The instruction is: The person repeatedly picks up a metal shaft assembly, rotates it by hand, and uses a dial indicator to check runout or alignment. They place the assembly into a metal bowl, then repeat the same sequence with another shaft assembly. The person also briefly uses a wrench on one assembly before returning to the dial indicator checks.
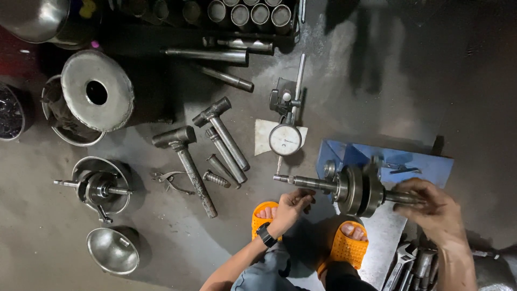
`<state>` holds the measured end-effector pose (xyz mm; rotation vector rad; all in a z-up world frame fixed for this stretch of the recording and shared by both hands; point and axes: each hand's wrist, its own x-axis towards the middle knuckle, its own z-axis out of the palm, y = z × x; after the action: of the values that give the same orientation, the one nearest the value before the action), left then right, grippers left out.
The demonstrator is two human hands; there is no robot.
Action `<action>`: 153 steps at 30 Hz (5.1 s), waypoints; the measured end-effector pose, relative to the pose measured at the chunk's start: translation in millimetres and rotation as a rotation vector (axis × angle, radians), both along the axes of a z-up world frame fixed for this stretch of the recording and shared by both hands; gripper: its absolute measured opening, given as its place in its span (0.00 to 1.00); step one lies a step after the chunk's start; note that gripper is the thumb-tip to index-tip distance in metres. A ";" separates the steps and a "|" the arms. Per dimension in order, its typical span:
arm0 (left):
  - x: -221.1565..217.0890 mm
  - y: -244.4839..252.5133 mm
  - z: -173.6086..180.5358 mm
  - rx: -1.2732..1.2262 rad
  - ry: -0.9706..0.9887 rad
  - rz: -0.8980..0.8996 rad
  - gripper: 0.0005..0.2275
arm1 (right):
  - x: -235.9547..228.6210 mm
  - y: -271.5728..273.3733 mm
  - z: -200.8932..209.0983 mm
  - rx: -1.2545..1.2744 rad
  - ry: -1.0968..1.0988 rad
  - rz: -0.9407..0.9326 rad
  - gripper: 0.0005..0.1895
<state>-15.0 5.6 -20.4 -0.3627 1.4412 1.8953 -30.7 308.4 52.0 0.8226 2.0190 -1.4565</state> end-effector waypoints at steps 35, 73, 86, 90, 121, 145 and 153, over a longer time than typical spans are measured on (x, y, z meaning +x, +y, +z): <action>-25.3 23.5 80.3 0.003 0.204 0.449 0.17 | -30.8 -104.0 96.8 0.036 0.699 -0.072 0.12; -44.0 49.9 109.0 0.072 0.655 0.312 0.06 | -1.2 -28.4 121.5 0.662 0.717 0.726 0.12; -49.2 44.0 70.7 -0.016 0.502 0.456 0.04 | -23.8 -31.4 54.7 0.605 0.698 0.762 0.09; -50.8 42.5 64.2 -0.027 0.485 0.442 0.03 | -23.3 -29.3 46.5 0.609 0.672 0.780 0.09; -44.4 59.0 46.2 0.293 0.374 0.195 0.32 | -0.6 36.5 11.0 0.002 0.017 0.065 0.24; -47.5 50.3 49.1 0.273 0.350 0.210 0.34 | 0.4 27.3 20.3 0.059 -0.031 0.036 0.12; -40.9 47.2 38.6 0.279 0.365 0.228 0.35 | 11.5 33.8 8.5 0.060 0.094 0.069 0.15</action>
<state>-55.9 52.8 18.2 -0.0472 1.3769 2.4085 -19.1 342.1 60.5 0.7137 2.1485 -1.4267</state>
